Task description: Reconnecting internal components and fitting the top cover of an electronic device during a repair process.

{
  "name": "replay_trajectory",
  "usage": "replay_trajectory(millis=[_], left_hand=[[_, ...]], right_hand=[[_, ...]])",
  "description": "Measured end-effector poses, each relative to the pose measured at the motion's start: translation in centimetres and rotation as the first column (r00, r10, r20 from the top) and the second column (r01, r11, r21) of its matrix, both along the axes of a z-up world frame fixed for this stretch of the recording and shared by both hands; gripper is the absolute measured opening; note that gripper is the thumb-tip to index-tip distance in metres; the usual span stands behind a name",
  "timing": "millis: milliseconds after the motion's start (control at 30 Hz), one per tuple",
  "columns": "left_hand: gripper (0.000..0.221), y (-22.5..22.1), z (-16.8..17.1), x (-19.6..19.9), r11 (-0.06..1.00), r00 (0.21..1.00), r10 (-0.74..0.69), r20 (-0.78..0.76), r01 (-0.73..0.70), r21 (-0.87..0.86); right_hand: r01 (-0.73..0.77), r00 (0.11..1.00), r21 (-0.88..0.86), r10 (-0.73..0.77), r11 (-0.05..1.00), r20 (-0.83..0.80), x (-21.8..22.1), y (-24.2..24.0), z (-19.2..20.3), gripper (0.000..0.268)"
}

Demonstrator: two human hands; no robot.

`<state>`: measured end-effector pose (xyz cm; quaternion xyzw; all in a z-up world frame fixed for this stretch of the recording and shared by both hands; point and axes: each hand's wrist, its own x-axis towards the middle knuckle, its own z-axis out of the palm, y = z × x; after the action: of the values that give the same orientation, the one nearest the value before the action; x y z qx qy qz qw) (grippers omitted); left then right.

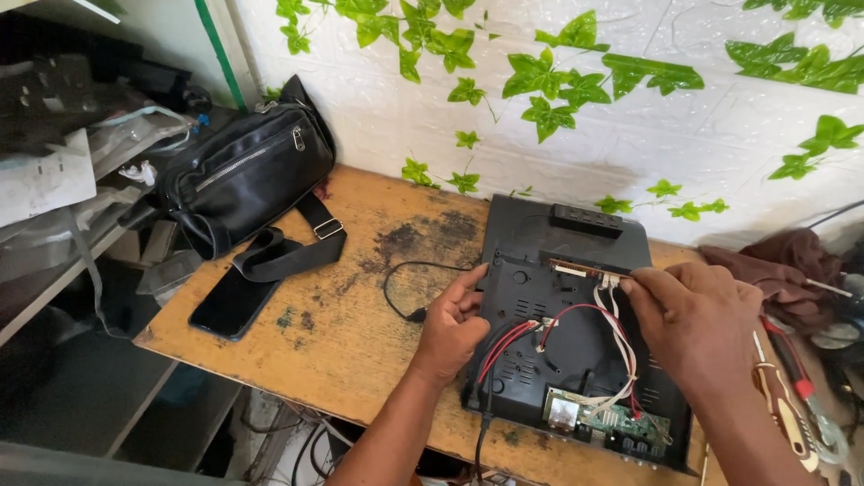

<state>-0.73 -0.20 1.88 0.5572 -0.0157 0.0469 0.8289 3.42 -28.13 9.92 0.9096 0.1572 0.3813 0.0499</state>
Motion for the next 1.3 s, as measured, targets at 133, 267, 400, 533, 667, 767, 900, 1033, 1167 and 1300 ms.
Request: replay_trajectory(millis=[133, 267, 400, 533, 667, 767, 900, 1033, 1167, 1300], left_hand=[[0.072, 0.0, 0.2, -0.1, 1.0, 1.0, -0.008, -0.004, 0.008, -0.026], [0.071, 0.0, -0.4, 0.1, 1.0, 0.999, -0.011, 0.034, 0.011, 0.0], [0.071, 0.0, -0.2, 0.0, 1.0, 0.999, -0.005, 0.033, 0.004, 0.003], [0.072, 0.0, -0.2, 0.0, 0.999, 1.0, -0.012, -0.001, 0.012, -0.032], [0.072, 0.1, -0.2, -0.1, 0.999, 1.0, -0.026, 0.008, 0.026, -0.02], [0.073, 0.2, -0.8, 0.2, 1.0, 0.999, -0.03, 0.019, 0.03, 0.011], [0.07, 0.3, -0.8, 0.1, 0.996, 0.996, -0.082, 0.047, 0.08, 0.044], [0.066, 0.7, -1.9, 0.3, 0.987, 0.985, -0.149, 0.086, 0.144, 0.065], [0.065, 0.7, -3.3, 1.1, 0.988, 0.986, -0.131, 0.102, 0.121, 0.101], [0.081, 0.4, -1.9, 1.0, 0.995, 0.996, 0.02, 0.085, -0.028, 0.096]], right_hand=[[-0.032, 0.996, 0.059, 0.036, 0.998, -0.077, -0.1, 0.3, 0.5, 0.012], [-0.046, 0.994, 0.039, 0.049, 0.998, -0.093, 0.1, 0.4, 0.7, 0.014], [-0.074, 0.997, -0.011, 0.073, 0.997, -0.033, 0.2, 0.7, 0.8, 0.013], [-0.139, 0.99, -0.008, 0.139, 0.99, 0.028, 1.5, 0.0, -0.6, 0.012], [-0.154, 0.987, 0.031, 0.155, 0.988, -0.036, 1.4, 0.1, -0.6, 0.017], [-0.181, 0.979, 0.08, 0.187, 0.98, -0.077, 2.2, -0.9, -1.5, 0.021], [-0.243, 0.957, 0.141, 0.261, 0.96, -0.124, 2.1, -1.7, -1.1, 0.028], [-0.264, 0.958, 0.137, 0.277, 0.955, -0.08, 2.2, -2.1, -1.5, 0.023], [-0.304, 0.934, 0.214, 0.335, 0.928, -0.126, 2.5, -2.3, -2.0, 0.028], [-0.292, 0.941, 0.32, 0.331, 0.901, -0.073, 3.2, -2.5, -4.2, 0.025]])
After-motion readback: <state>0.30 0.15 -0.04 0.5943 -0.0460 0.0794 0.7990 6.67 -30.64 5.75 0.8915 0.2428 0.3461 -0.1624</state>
